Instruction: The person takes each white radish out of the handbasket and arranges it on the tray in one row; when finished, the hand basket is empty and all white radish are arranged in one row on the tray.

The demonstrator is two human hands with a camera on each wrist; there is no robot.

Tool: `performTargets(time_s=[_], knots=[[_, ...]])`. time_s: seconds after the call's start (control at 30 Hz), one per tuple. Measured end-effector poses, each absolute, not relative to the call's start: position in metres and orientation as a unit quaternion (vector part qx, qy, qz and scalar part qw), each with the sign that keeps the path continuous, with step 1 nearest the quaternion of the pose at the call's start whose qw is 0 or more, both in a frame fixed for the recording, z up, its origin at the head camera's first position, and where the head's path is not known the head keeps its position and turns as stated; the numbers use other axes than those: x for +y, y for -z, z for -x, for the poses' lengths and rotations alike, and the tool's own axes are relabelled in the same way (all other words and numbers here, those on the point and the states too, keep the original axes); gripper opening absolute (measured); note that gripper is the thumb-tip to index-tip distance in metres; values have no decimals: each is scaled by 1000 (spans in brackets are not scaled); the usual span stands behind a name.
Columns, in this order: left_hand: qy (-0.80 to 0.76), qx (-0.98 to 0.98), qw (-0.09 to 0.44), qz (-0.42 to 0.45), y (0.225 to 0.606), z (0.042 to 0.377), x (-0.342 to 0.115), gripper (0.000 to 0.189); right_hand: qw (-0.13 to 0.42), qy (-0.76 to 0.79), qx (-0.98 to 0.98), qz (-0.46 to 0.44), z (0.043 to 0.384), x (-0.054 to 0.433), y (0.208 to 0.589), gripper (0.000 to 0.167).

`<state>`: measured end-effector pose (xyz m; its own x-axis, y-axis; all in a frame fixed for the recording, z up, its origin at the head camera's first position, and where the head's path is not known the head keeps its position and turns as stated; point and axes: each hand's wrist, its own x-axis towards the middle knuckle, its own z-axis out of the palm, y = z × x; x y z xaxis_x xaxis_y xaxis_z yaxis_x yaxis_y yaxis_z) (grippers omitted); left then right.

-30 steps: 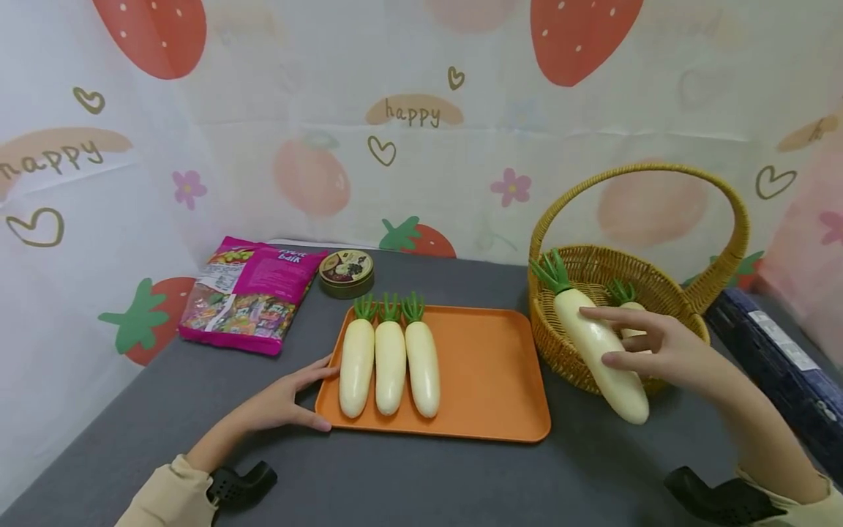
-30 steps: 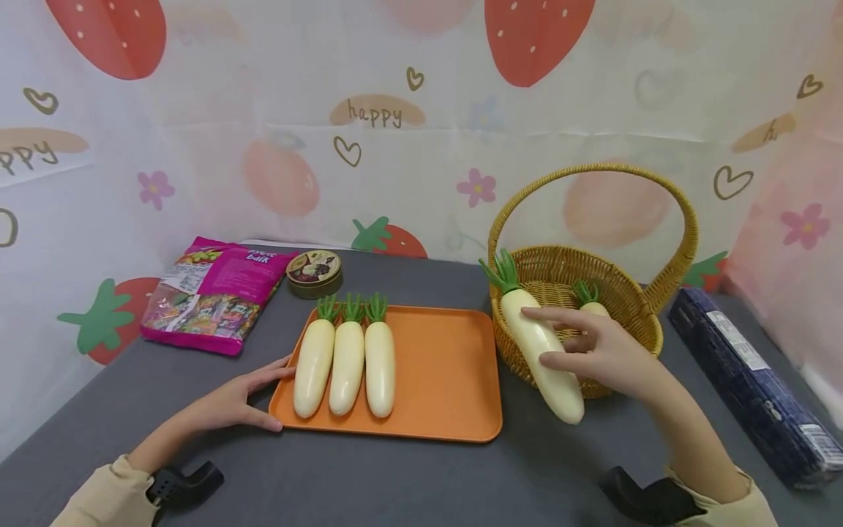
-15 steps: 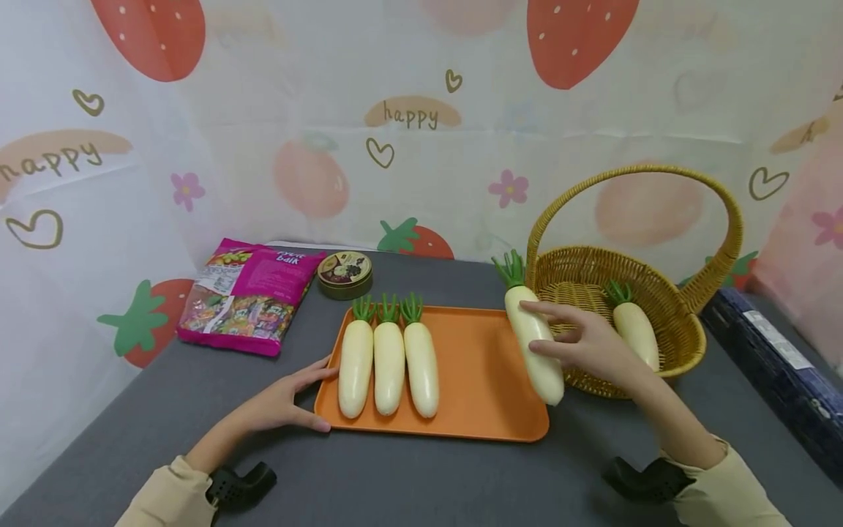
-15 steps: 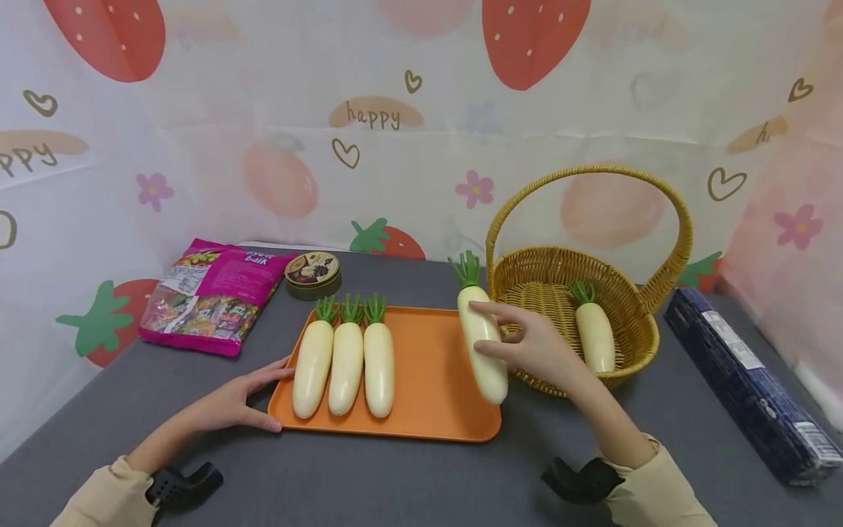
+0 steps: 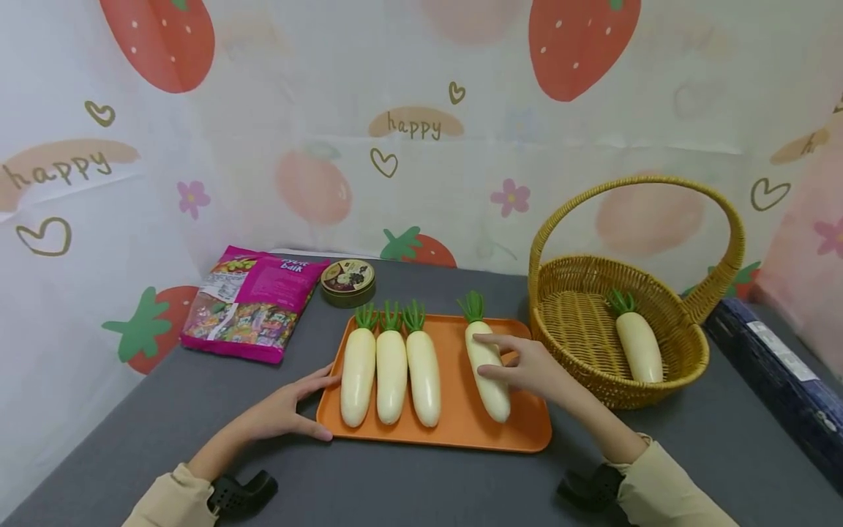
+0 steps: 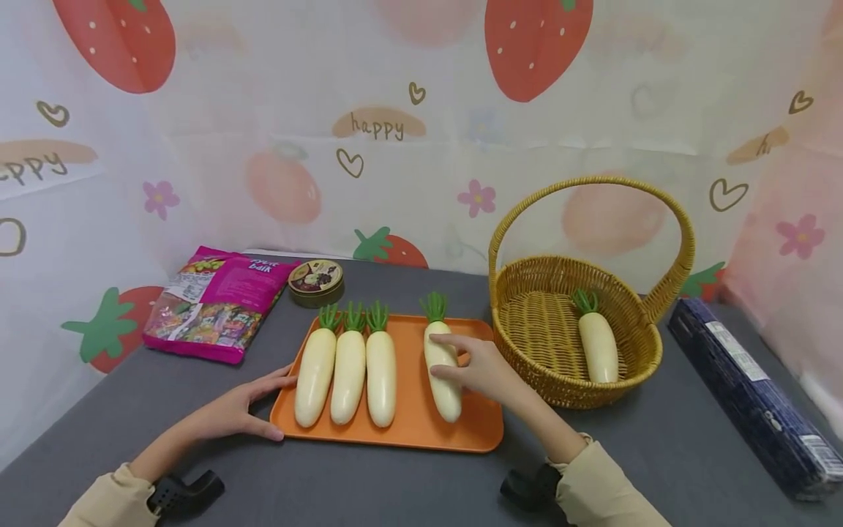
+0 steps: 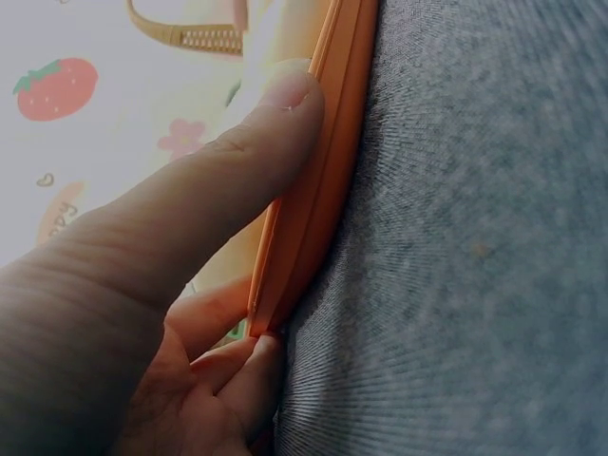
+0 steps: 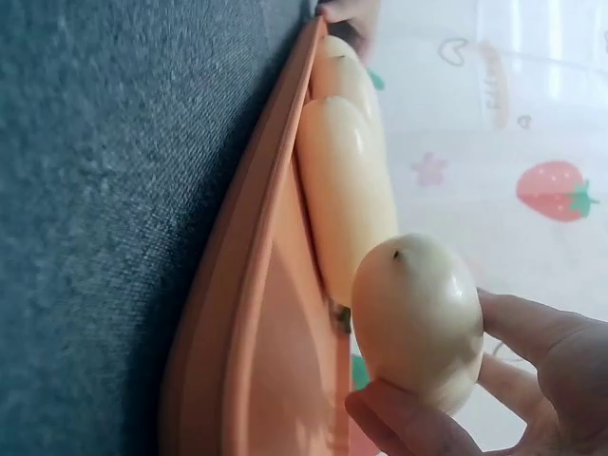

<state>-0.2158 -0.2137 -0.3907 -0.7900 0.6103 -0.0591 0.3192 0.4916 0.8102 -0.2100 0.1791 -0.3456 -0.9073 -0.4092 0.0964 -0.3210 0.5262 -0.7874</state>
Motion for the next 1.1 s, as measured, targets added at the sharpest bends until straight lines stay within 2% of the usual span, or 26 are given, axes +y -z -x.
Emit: performTargets(time_s=[0.2, 0.67, 1.1], knots=[[-429, 844, 176, -270, 393, 215, -213, 78, 24, 399, 890, 221, 221, 169, 353, 52], [-422, 847, 175, -272, 392, 214, -213, 78, 13, 335, 909, 246, 213, 146, 362, 50], [-422, 847, 172, -272, 389, 215, -212, 78, 22, 280, 929, 241, 215, 128, 352, 50]])
